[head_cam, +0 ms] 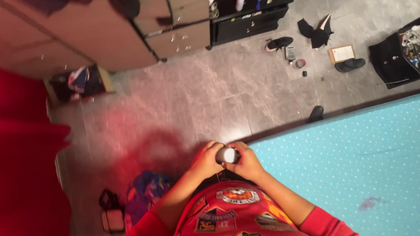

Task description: Spraying a bed and pillows with an aerosol spray then arranging the pillows.

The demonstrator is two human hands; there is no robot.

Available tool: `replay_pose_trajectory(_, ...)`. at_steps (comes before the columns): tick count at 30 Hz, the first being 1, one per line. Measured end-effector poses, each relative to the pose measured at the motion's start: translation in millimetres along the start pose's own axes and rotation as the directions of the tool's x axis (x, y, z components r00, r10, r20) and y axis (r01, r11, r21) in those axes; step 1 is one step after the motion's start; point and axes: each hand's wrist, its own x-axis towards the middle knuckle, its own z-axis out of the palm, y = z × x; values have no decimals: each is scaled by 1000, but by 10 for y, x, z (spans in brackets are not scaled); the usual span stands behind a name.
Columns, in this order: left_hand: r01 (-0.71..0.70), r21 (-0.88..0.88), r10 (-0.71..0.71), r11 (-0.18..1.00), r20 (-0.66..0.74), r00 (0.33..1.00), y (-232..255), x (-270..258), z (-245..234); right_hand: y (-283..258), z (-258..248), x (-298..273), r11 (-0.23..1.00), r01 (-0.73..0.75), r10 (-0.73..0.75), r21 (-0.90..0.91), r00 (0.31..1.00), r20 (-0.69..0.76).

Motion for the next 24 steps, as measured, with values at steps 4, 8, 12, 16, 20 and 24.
replay_pose_trajectory(4, 39, 54, -47, 998, 156, 987, -127, 1032, -37, 160, -299, 715, 991, -123, 126, 51, 990, -59)
replay_pose_trajectory(8, 40, 35, -45, 999, 160, 986, -338, 2080, 18, 493, -655, 1627, 992, -109, 116, 68, 986, -117)
replay_pose_trajectory(12, 38, 90, -54, 995, 190, 980, -521, 3265, 15, 816, -1143, 2657, 989, -114, 125, 100, 986, -114)
replay_pose_trajectory(16, -91, 109, 75, 990, 148, 986, -546, 4331, -77, 963, -1767, 3633, 988, -127, 138, 93, 984, -113)
replay_pose_trajectory(20, -43, 59, 30, 997, 213, 977, -552, 5293, -140, 1058, -2314, 4429, 987, -143, 148, 68, 987, -66)
replay_pose_trajectory(24, 50, -40, -36, 998, 297, 954, -632, 6177, -331, 1423, -2701, 5301, 994, -98, 102, 39, 990, -100)
